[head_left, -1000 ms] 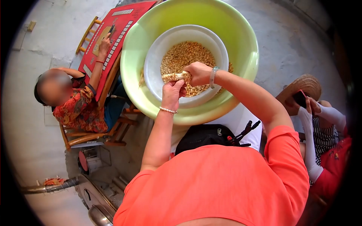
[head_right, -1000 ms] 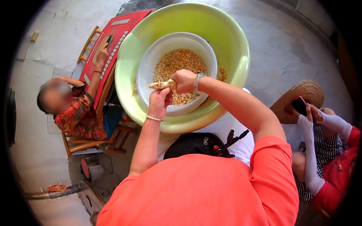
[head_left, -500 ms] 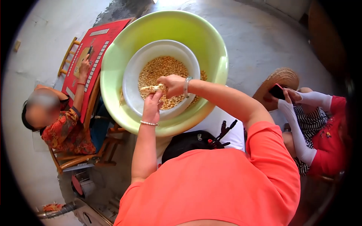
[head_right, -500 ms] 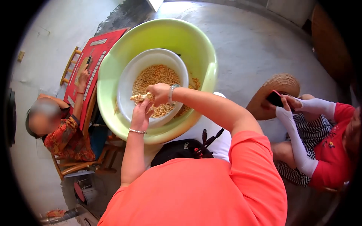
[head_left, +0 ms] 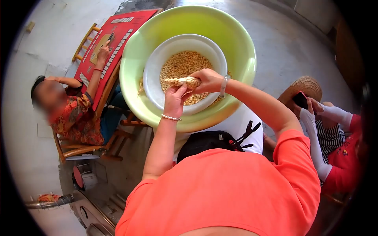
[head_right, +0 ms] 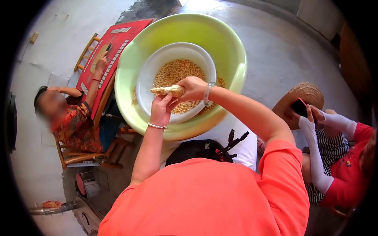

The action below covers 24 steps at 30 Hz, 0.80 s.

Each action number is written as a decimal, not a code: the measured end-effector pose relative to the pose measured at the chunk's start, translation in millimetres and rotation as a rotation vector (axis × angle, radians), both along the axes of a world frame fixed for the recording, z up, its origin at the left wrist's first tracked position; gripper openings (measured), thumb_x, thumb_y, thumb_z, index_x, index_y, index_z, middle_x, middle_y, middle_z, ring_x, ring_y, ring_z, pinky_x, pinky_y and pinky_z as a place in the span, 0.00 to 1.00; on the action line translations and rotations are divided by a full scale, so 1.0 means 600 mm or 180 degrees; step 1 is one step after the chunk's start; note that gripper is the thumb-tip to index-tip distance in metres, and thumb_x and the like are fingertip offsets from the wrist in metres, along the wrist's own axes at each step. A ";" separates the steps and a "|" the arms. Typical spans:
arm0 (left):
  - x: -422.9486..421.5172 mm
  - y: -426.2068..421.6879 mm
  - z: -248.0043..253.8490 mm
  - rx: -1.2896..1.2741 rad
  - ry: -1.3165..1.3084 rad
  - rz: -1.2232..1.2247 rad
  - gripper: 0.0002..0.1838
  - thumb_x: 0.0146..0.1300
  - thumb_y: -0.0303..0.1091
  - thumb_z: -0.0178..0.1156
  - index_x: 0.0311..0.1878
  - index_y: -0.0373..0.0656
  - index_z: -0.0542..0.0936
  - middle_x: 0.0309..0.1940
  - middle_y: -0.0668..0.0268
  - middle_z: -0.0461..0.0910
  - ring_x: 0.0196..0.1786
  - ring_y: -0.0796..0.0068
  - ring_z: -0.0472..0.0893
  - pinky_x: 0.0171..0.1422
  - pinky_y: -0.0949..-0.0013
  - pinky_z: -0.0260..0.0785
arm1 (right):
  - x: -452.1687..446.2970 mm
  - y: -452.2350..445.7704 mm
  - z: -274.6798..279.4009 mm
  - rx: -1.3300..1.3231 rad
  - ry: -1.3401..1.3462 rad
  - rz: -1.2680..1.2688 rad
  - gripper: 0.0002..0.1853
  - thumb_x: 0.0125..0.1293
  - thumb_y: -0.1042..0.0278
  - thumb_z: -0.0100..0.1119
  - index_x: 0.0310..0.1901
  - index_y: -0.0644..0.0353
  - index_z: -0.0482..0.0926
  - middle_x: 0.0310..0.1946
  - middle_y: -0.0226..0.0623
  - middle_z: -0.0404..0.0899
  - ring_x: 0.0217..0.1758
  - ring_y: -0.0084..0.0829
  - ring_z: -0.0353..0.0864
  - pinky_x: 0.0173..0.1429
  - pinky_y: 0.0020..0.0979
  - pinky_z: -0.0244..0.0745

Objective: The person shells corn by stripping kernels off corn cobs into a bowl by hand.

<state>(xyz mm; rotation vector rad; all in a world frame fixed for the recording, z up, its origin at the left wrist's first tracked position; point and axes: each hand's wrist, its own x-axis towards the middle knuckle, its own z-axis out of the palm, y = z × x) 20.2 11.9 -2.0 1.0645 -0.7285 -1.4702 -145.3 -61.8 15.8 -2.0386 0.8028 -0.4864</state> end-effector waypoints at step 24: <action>-0.022 -0.008 -0.016 0.0676 -0.0485 -0.0080 0.06 0.56 0.31 0.56 0.26 0.41 0.76 0.19 0.69 0.74 0.19 0.79 0.72 0.22 0.74 0.67 | -0.018 0.006 -0.034 -0.0558 0.0247 -0.0190 0.15 0.37 0.71 0.60 0.32 0.64 0.75 0.24 0.51 0.76 0.33 0.50 0.77 0.38 0.43 0.71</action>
